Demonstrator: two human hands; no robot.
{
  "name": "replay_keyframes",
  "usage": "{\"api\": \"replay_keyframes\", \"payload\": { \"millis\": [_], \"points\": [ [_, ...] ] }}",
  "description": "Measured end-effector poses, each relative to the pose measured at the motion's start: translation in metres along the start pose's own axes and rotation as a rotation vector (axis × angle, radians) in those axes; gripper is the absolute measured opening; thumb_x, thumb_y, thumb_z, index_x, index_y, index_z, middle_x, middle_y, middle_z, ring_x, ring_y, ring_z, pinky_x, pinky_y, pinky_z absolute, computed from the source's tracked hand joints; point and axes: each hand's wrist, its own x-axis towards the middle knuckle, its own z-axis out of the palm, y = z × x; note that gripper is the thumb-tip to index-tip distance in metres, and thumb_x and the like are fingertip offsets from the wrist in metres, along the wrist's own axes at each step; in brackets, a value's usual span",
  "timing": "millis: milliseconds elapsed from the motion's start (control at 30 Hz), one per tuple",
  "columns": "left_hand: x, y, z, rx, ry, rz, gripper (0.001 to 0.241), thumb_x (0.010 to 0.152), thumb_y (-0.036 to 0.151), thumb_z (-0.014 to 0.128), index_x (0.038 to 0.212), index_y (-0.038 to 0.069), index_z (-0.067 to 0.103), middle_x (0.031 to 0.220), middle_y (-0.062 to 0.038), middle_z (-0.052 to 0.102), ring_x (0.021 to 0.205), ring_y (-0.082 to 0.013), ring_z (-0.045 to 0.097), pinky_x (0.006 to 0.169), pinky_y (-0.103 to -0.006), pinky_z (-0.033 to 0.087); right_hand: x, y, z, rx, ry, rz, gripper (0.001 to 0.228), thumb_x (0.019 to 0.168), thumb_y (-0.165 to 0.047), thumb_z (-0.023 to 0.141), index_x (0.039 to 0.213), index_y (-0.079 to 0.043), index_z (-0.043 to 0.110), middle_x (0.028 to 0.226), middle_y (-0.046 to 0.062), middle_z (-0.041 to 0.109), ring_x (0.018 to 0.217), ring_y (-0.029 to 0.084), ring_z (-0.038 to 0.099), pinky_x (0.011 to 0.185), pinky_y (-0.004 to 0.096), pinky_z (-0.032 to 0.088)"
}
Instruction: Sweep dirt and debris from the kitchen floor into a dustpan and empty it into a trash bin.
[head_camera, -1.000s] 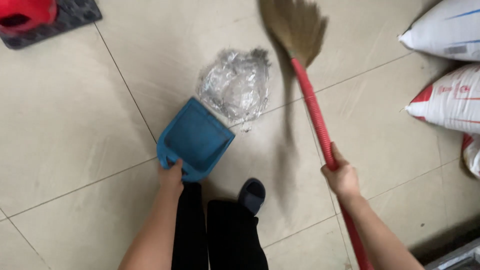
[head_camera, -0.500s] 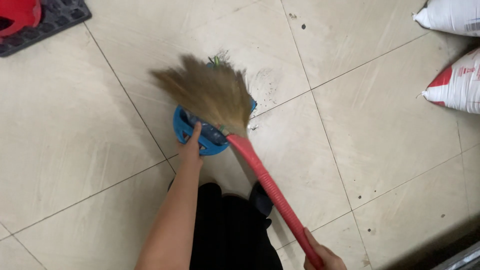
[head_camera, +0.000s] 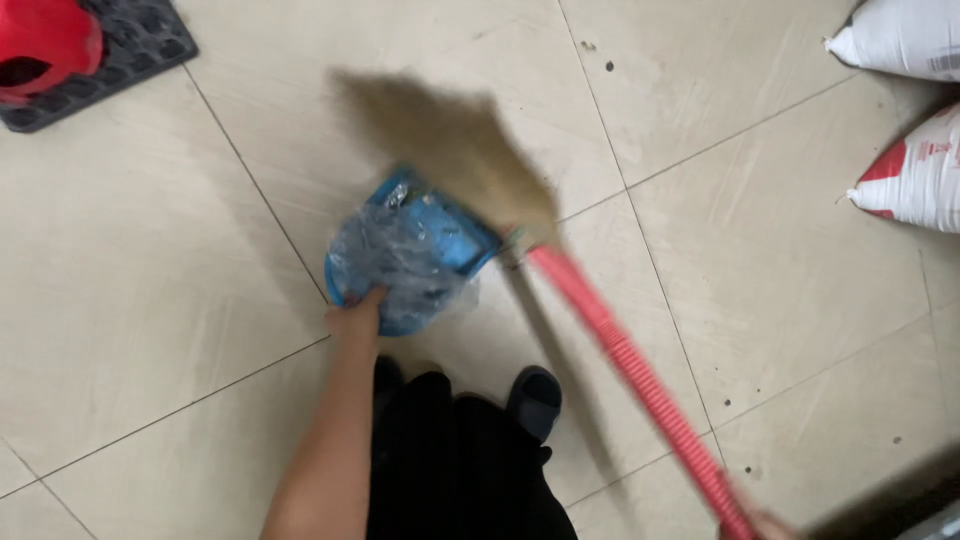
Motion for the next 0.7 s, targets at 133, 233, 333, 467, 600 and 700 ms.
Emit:
{"api": "replay_keyframes", "payload": {
  "millis": [133,233,333,467,600,700],
  "points": [
    [-0.007,0.005,-0.055,0.03,-0.013,0.138,0.07,0.065,0.023,0.094,0.123,-0.004,0.065,0.125,-0.017,0.068,0.109,-0.0307,0.067,0.09,-0.0442,0.054,0.119,-0.083,-0.042,-0.194,0.144,0.027,0.071,0.08,-0.014,0.082,0.147,-0.021,0.058,0.089,0.015,0.074,0.074,0.022,0.074,0.076,0.04,0.062],
    [0.001,-0.001,-0.089,0.052,0.006,0.211,0.062,0.068,0.021,0.093,0.12,-0.003,0.068,0.12,-0.016,0.071,0.105,-0.0285,0.069,0.089,-0.043,0.055,0.221,-0.122,-0.046,-0.33,0.177,-0.102,0.068,0.086,-0.012,0.073,0.151,-0.024,0.056,0.091,0.02,0.069,0.081,0.036,0.069,0.079,0.047,0.057],
    [0.006,-0.003,-0.113,-0.009,0.011,0.22,0.053,0.069,0.015,0.091,0.115,-0.001,0.07,0.114,-0.014,0.074,0.098,-0.0255,0.07,0.086,-0.041,0.056,0.301,-0.176,-0.03,-0.379,0.139,-0.166,0.07,0.088,-0.007,0.065,0.153,-0.03,0.055,0.095,0.018,0.068,0.084,0.035,0.068,0.077,0.047,0.056],
    [0.009,-0.007,-0.129,-0.107,-0.009,0.14,0.046,0.069,0.01,0.088,0.111,0.001,0.071,0.109,-0.011,0.075,0.093,-0.0231,0.071,0.083,-0.0388,0.058,0.318,-0.194,-0.024,-0.383,0.141,-0.32,0.069,0.085,-0.007,0.067,0.148,-0.032,0.056,0.103,0.015,0.069,0.084,0.036,0.067,0.075,0.048,0.056],
    [0.023,-0.007,-0.13,-0.145,0.034,0.148,0.047,0.069,0.006,0.089,0.111,0.002,0.068,0.108,-0.009,0.074,0.092,-0.0216,0.071,0.082,-0.0371,0.058,0.278,-0.163,-0.065,-0.832,-0.19,-0.204,0.075,0.094,-0.013,0.058,0.156,-0.049,0.038,0.11,0.004,0.067,0.084,0.027,0.071,0.077,0.041,0.06],
    [0.027,-0.004,-0.123,-0.123,0.049,0.194,0.048,0.069,0.007,0.09,0.111,0.002,0.067,0.108,-0.01,0.074,0.093,-0.0223,0.07,0.082,-0.0373,0.057,0.235,-0.116,-0.109,-0.983,-0.244,-0.055,0.074,0.096,-0.018,0.058,0.156,-0.054,0.034,0.115,-0.001,0.068,0.083,0.021,0.074,0.076,0.035,0.063]
  ]
}}
